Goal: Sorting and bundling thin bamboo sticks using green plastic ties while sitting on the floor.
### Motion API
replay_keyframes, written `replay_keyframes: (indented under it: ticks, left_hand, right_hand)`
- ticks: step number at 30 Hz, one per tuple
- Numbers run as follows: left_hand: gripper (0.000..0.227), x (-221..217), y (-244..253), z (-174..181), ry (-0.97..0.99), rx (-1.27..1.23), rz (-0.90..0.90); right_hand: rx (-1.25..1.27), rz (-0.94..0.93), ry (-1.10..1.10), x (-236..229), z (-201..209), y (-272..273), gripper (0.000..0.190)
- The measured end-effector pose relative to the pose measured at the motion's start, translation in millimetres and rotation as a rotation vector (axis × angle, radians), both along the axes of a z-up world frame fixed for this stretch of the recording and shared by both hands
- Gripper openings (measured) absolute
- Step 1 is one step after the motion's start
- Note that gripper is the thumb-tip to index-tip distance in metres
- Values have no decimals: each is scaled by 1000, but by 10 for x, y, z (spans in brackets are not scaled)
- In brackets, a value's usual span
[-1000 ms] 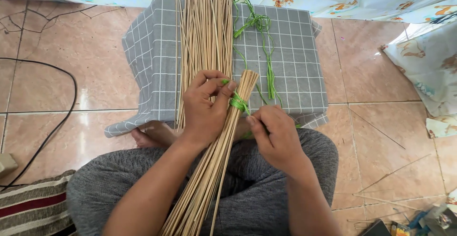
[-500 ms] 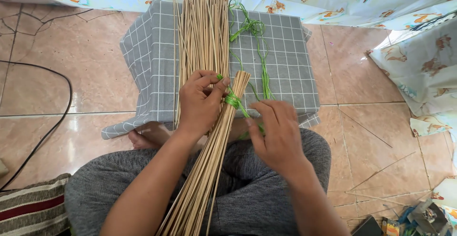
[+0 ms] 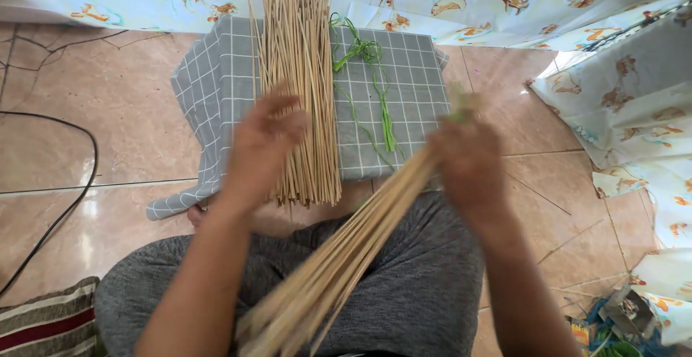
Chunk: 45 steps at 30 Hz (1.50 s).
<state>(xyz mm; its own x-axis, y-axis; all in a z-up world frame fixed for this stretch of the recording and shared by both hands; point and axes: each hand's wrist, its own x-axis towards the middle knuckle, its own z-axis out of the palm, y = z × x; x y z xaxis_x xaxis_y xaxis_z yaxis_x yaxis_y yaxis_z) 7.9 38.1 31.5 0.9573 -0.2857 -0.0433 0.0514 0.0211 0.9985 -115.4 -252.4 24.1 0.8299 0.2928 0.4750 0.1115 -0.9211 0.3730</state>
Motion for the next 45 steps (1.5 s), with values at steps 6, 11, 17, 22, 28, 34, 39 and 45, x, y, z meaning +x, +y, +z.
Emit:
replay_keyframes:
  ticks: [6, 11, 17, 22, 28, 34, 39, 45]
  left_hand:
    - [29, 109, 607, -12, 162, -363, 488]
    - [29, 97, 527, -56, 189, -316, 442]
    - [30, 156, 350, -452, -9, -113, 395]
    - [30, 130, 283, -409, -72, 109, 350]
    - [41, 82, 259, -292, -117, 451, 277]
    - [45, 96, 188, -294, -201, 553, 211]
    - [48, 62, 152, -250, -197, 771, 132]
    - [56, 89, 133, -285, -135, 942, 64]
  right_hand:
    - [161, -611, 297, -558, 185, -736, 36]
    - [616, -825, 446, -454, 11, -717, 47]
    - [939, -922, 403, -42, -416, -733, 66]
    - [1050, -850, 342, 398, -503, -539, 75]
    - [994, -733, 347, 470, -735, -415, 58]
    - [938, -725, 293, 402, -825, -546, 54]
    - [917, -714, 330, 404, -880, -579, 57]
    - [831, -706, 322, 494, -941, -621, 56]
